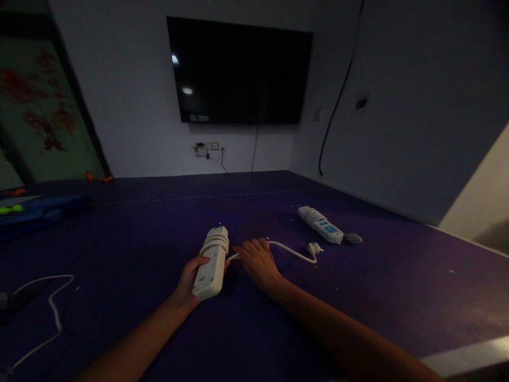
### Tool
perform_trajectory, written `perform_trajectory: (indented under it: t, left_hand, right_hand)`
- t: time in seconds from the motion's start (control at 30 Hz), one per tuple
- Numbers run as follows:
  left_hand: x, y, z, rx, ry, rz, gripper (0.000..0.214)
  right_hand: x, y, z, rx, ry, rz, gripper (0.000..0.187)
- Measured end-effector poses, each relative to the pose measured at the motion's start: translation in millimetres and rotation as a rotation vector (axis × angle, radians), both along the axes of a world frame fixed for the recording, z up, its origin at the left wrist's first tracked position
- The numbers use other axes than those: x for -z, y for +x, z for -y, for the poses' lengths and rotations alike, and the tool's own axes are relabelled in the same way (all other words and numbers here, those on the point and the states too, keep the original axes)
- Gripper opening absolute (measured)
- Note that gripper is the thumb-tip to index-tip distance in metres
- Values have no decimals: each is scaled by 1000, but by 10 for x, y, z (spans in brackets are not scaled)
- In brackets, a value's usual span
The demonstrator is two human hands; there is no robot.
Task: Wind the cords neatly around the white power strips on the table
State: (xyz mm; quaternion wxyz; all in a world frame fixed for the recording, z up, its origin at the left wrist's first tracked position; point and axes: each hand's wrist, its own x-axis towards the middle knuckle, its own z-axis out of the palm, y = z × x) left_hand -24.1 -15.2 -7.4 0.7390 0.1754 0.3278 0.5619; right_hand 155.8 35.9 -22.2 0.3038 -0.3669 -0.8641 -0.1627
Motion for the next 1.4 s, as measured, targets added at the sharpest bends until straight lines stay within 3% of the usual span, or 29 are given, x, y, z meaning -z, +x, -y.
perform_trajectory:
  t: [0.2, 0.37, 0.57, 0.7, 1.1, 1.27, 1.4]
  left_hand:
    - [114, -109, -26, 64, 122, -33, 50]
    - [57, -78, 4, 49, 166, -42, 33]
    - [66, -37, -1, 96, 273, -43, 42]
    - [133, -92, -26, 175, 242, -136, 48]
    - [88, -30, -56, 78, -39, -227, 33]
    - [28, -4, -54, 8, -121, -212, 39]
    - [13, -23, -35, -46, -63, -139, 40]
  right_hand:
    - [-3, 14, -7, 110, 19, -130, 14]
    - [4, 31, -24, 159, 64, -214, 11]
    - [2, 41, -5, 147, 40, -272, 18]
    - [-6, 52, 8, 182, -2, -334, 21]
    - [16, 97, -55, 226, -55, -662, 32]
    - [30, 112, -107, 156, -199, -713, 35]
    - [97, 103, -175, 76, -375, -700, 38]
